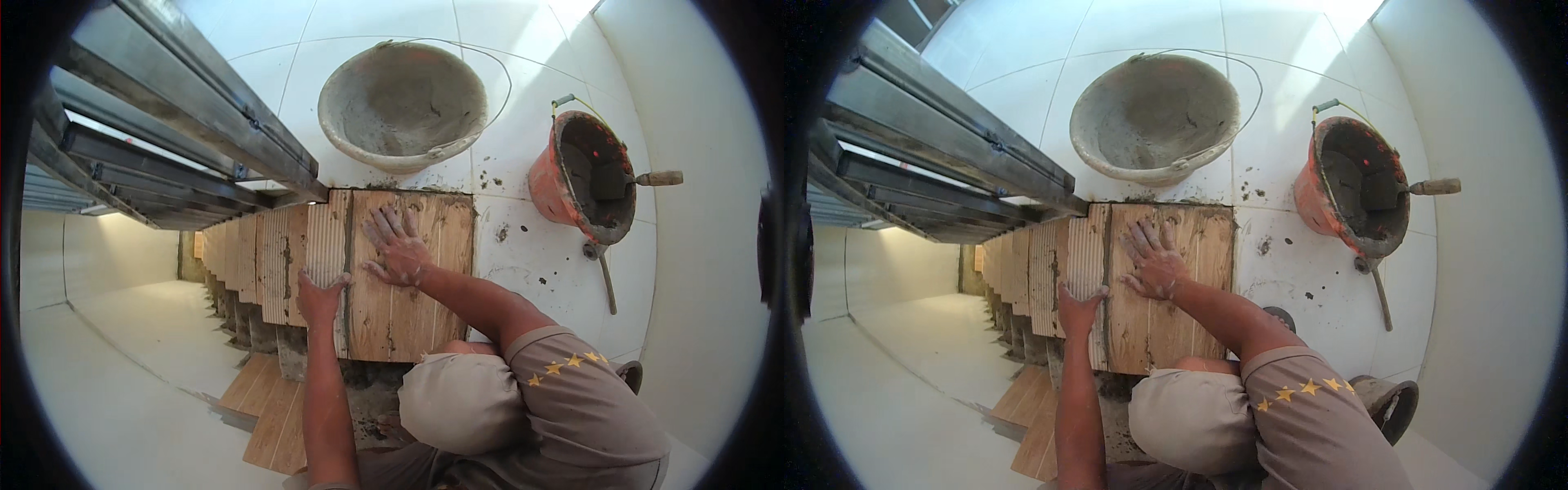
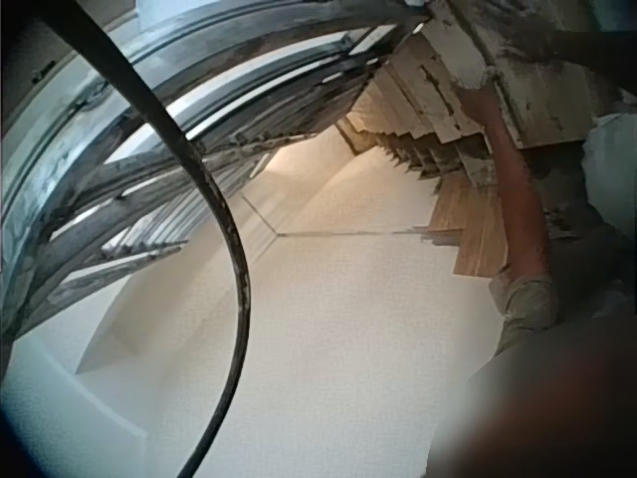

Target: Applying mortar and positioning wooden tiles onto a concrete staircase.

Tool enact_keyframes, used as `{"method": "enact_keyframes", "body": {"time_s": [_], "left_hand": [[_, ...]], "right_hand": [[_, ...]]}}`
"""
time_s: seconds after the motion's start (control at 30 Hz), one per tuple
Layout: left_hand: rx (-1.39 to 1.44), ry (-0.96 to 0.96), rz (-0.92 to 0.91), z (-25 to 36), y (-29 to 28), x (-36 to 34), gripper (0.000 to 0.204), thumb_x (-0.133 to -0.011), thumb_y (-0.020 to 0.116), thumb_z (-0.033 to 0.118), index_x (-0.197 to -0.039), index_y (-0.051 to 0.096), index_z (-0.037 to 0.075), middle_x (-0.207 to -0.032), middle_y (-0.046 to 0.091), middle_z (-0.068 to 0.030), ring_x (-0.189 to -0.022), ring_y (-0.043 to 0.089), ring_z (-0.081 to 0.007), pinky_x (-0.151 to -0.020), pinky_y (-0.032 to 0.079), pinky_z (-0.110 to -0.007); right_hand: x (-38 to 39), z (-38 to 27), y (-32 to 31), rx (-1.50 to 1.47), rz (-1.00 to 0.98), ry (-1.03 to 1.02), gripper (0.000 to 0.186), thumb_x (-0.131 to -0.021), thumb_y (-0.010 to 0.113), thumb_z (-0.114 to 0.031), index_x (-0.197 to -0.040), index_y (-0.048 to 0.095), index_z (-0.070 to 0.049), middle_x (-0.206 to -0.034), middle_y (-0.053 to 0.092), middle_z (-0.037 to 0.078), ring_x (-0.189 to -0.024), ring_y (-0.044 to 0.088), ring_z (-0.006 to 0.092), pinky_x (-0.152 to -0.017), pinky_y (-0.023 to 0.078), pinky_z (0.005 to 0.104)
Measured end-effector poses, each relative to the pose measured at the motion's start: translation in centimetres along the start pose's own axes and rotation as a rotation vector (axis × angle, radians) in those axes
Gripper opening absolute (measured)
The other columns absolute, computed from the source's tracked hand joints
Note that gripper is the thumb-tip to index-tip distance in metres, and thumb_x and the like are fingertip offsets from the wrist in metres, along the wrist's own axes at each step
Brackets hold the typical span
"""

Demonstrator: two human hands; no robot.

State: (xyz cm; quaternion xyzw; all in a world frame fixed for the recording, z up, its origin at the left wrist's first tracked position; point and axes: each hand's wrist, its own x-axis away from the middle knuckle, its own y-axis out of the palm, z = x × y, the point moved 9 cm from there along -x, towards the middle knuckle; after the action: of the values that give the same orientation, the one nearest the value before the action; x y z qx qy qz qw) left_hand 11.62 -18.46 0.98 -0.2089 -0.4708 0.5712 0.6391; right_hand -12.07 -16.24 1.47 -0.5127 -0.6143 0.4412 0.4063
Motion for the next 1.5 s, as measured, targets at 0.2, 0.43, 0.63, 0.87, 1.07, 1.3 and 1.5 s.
{"method": "enact_keyframes", "body": {"time_s": [0.2,0.43,0.63,0.87,1.07,1.3,1.5], "left_hand": [[-0.009,0.016,0.053,-0.1,-0.4,-0.2,0.119,-0.071,0.099,0.052,-0.158,0.041,-0.005,-0.151,0.059,-0.0329,-0.137,0.06,-0.0486,-0.114,0.048,-0.054],[-0.002,-0.037,0.013,-0.6,-0.1,0.5,0.126,-0.07,0.099,0.055,-0.162,0.037,-0.007,-0.154,0.057,-0.032,-0.141,0.058,-0.0478,-0.116,0.047,-0.053],[-0.022,-0.054,-0.026,0.2,0.1,0.2,0.128,-0.07,0.097,0.058,-0.164,0.036,-0.003,-0.159,0.055,-0.0284,-0.146,0.055,-0.0448,-0.122,0.041,-0.054],[0.01,0.052,-0.008,-0.9,1.9,-0.2,0.131,-0.068,0.097,0.063,-0.167,0.037,0.002,-0.163,0.053,-0.0221,-0.149,0.053,-0.0413,-0.124,0.04,-0.055],[-0.082,-0.004,-0.027,-0.5,-0.5,0.3,0.126,-0.073,0.095,0.061,-0.166,0.036,0.0,-0.163,0.051,-0.0241,-0.148,0.054,-0.0426,-0.121,0.045,-0.052],[-0.256,0.291,0.225,4.1,2.6,5.6,0.13,-0.079,0.084,0.071,-0.172,0.024,0.002,-0.177,0.028,-0.0268,-0.166,0.023,-0.0412,-0.131,0.017,-0.068],[-0.379,0.382,0.301,3.6,4.7,7.1,0.114,-0.093,0.067,0.073,-0.172,0.024,0.003,-0.178,0.023,-0.0254,-0.168,0.014,-0.0438,-0.129,0.013,-0.073]], "right_hand": [[-0.3,-0.2,0.2,-0.016,-0.026,-0.007,0.091,-0.104,0.047,-0.071,-0.172,0.035,-0.011,-0.182,0.018,0.022,-0.168,0.014,0.0432,-0.13,0.009,0.0726],[0.1,-0.1,0.0,-0.017,-0.017,-0.006,0.092,-0.102,0.051,-0.071,-0.173,0.034,-0.014,-0.182,0.019,0.019,-0.169,0.014,0.042,-0.131,0.007,0.0726],[0.0,0.5,-0.7,0.007,-0.021,-0.027,0.095,-0.1,0.053,-0.074,-0.172,0.035,-0.015,-0.183,0.019,0.018,-0.168,0.016,0.0411,-0.13,0.011,0.0727],[-0.3,2.2,-0.4,0.047,-0.077,-0.164,0.097,-0.096,0.054,-0.079,-0.173,0.035,-0.023,-0.181,0.024,0.016,-0.166,0.022,0.0402,-0.133,0.012,0.0672],[-1.2,0.9,0.6,0.142,-0.051,-0.223,0.097,-0.096,0.054,-0.079,-0.172,0.037,-0.022,-0.179,0.028,0.017,-0.165,0.024,0.0418,-0.134,0.009,0.0672],[-0.6,2.2,0.4,0.085,-0.029,-0.171,0.097,-0.098,0.051,-0.079,-0.174,0.033,-0.022,-0.18,0.027,0.017,-0.167,0.02,0.0417,-0.134,0.008,0.0657],[-0.7,2.0,0.3,0.084,0.005,-0.208,0.095,-0.099,0.053,-0.078,-0.173,0.036,-0.021,-0.18,0.025,0.02,-0.167,0.019,0.0443,-0.134,0.008,0.0635]]}}
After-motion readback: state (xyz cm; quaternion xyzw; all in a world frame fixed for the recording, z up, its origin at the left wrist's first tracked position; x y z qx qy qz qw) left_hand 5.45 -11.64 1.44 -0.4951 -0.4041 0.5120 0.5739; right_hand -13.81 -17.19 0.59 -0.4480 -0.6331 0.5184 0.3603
